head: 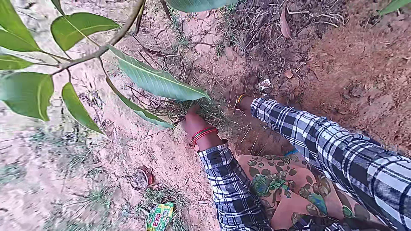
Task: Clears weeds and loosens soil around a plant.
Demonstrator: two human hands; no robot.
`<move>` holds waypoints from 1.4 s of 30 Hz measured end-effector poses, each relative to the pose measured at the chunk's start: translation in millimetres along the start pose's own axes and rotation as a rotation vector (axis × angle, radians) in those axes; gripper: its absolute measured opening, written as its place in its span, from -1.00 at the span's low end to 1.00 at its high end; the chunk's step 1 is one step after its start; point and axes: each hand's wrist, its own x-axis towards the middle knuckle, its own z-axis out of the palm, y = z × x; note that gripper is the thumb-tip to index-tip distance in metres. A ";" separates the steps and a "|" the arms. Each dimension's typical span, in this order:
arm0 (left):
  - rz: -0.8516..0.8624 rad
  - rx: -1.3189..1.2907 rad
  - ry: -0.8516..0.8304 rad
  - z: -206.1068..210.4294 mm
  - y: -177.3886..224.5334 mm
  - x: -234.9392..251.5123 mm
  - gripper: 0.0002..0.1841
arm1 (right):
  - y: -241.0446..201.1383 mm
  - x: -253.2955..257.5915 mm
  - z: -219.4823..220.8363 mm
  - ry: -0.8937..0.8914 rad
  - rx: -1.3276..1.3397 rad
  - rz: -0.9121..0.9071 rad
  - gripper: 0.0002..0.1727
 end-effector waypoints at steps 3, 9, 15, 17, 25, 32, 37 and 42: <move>-0.065 0.123 -0.099 2.9 -0.3 -8.4 -0.58 | -32.9 -40.8 -57.3 -0.226 0.351 0.538 -0.53; -0.137 0.551 -0.448 21.1 -39.2 -30.7 -0.52 | -38.3 -109.4 -112.1 0.122 0.597 0.828 -0.54; -0.184 0.630 -0.844 39.4 -71.9 -49.1 -0.42 | -90.9 -125.8 -103.3 0.119 0.398 0.493 -0.59; -0.165 0.677 -0.725 37.1 -70.5 -50.0 -0.56 | -102.1 -138.2 -100.2 -0.002 0.371 0.435 -0.49; 0.028 0.539 -0.365 16.8 -35.0 -22.1 -0.47 | -6.6 -178.0 -118.8 0.215 0.254 0.365 -0.58; 0.050 0.151 -0.250 5.8 -6.1 -19.3 -0.55 | 97.9 -228.8 -85.7 -0.397 -0.310 0.424 -0.24; -0.011 0.076 -0.302 3.5 -8.8 -18.0 -0.59 | 90.1 -214.0 -79.7 -0.438 -0.310 0.601 -0.65; -0.005 0.050 -0.300 4.2 -4.1 -20.6 -0.58 | 79.7 -187.8 -76.4 -0.438 -0.130 0.550 -0.63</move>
